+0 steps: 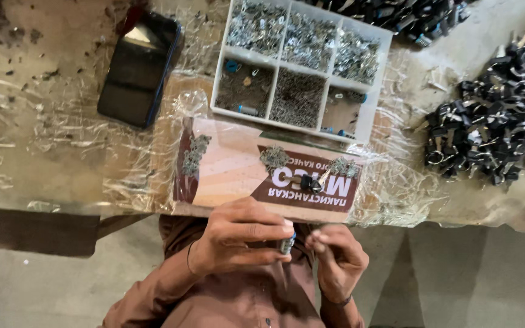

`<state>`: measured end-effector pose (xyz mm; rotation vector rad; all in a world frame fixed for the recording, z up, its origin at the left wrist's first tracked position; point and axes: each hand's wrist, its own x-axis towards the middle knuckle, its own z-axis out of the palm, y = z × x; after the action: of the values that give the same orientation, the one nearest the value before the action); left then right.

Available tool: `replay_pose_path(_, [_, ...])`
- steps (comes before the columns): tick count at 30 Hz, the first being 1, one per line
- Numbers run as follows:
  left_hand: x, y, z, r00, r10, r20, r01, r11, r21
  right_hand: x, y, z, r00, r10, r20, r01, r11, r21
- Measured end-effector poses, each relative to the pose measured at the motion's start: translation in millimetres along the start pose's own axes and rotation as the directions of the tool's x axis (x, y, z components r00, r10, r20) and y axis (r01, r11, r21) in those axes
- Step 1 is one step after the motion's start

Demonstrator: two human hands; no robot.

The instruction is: The person sits at a workbench and assembles small metal fittings onto cylindrical black components one at a time, taking terminals from a compartment box, pressing each into place by hand, and setting finished pieces aside among large piles of parts.

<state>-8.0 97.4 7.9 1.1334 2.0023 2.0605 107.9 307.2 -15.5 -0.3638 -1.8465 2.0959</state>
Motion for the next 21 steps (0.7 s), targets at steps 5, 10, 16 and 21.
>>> replay_pose_path(5, [-1, 3, -6, 1.0, -0.024, -0.009, 0.024, 0.999, 0.028, 9, -27, 31, 0.873, -0.435, 0.221, 0.481, 0.689, -0.543])
replay_pose_path(10, [-5, 7, -9, 0.999, -0.014, -0.036, 0.015, 0.999, 0.03, 16, -43, 52, 0.88, -0.434, 0.193, 0.465, 0.705, -0.536])
replay_pose_path(16, [-10, 7, -12, 0.998, -0.015, -0.063, 0.016, 1.0, 0.018, 16, -41, 58, 0.863, -0.426, 0.272, 0.505, 0.706, -0.497])
replay_pose_path(21, [-12, 8, -12, 0.997, -0.001, -0.078, 0.003, 1.0, 0.03, 14, -44, 63, 0.871, -0.409, 0.273, 0.489, 0.663, -0.567])
